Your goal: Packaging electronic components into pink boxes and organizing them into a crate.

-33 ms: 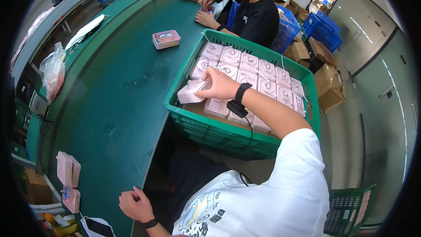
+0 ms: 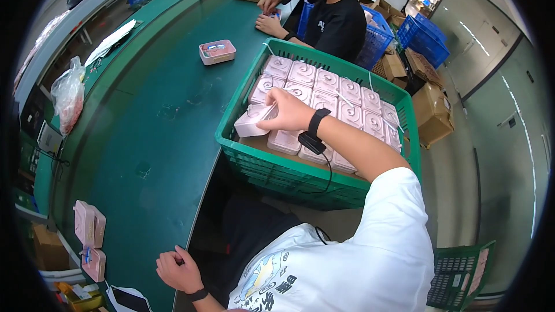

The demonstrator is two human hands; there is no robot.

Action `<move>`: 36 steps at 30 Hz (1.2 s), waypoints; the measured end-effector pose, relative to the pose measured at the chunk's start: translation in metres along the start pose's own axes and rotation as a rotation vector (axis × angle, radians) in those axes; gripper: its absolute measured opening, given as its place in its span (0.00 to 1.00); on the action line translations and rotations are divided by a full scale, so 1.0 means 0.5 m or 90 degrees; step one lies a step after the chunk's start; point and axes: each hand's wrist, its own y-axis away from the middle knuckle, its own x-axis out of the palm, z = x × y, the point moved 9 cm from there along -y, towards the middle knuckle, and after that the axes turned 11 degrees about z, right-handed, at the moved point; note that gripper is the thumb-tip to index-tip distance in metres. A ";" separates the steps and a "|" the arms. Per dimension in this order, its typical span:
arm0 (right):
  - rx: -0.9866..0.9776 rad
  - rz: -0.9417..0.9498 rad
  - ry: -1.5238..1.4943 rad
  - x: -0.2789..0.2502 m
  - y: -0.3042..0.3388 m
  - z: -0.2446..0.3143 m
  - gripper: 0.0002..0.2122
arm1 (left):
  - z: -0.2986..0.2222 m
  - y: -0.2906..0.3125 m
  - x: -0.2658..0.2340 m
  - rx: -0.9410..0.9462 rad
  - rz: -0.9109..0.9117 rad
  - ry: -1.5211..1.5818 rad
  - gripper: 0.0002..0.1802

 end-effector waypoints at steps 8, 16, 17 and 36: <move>-0.062 -0.174 0.298 -0.066 0.103 0.054 0.30 | 0.009 0.014 0.003 0.011 0.008 0.049 0.20; 0.376 -0.100 0.195 -0.094 0.235 -0.070 0.36 | 0.011 0.001 0.013 0.010 0.012 0.049 0.19; 0.312 -0.102 0.226 -0.093 0.227 -0.056 0.38 | 0.011 0.002 0.012 0.010 0.012 0.046 0.19; -0.155 -0.004 -0.065 0.052 -0.021 0.249 0.49 | 0.020 0.003 -0.011 0.008 0.000 0.038 0.19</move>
